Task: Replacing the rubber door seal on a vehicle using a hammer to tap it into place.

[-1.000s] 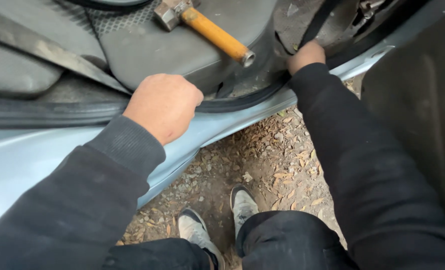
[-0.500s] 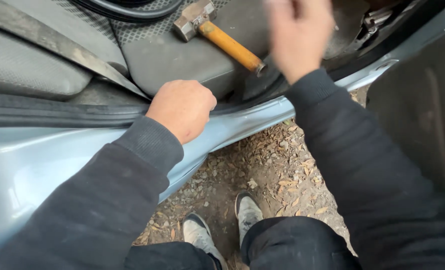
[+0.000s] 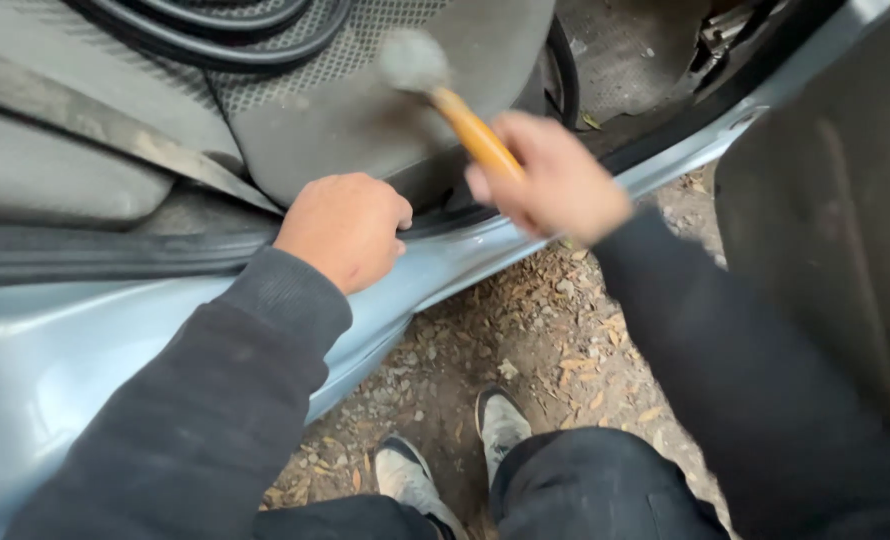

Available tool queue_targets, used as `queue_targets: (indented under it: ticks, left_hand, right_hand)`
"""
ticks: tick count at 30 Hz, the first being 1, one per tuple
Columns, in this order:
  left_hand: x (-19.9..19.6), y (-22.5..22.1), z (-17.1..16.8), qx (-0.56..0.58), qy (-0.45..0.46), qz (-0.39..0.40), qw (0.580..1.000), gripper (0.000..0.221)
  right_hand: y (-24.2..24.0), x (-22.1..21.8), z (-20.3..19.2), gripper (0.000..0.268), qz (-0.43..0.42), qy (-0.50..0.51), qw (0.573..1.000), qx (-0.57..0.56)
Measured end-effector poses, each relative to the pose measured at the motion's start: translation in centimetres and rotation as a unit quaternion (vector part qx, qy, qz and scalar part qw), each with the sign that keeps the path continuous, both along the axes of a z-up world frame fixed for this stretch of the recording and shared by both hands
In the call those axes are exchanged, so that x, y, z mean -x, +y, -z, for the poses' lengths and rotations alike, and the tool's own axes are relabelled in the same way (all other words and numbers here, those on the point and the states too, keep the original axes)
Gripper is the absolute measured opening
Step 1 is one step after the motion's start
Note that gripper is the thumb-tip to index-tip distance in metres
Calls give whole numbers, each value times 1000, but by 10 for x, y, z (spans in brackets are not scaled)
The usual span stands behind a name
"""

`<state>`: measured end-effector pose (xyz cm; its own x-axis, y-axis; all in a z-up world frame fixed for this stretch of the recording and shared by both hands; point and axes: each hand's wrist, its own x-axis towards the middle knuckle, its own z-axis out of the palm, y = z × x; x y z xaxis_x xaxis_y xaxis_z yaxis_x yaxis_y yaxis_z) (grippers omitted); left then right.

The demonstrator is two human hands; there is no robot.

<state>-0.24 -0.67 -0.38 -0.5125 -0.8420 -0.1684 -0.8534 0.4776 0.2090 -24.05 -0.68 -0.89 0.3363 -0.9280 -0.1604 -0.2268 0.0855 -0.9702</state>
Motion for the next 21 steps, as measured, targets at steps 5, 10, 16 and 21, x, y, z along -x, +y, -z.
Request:
queue_targets:
  ticks: [5,10,16,21]
  left_hand:
    - [2,5,-9,-9,-9,19,1000,26]
    - [30,-1,-27,-25,-94,34,995,35]
    - [111,-47,-10,-63,-247,120,959,22]
    - [174,-103,96,-9,8,191,982,44]
  right_hand:
    - [83,42,71,20,84,-120,989,-31]
    - [153,83,108,18,234,-44,961,-139]
    - [212,87,170,17,314,20,928,-198]
    - [220,83,188,19,322,-28,919,-224]
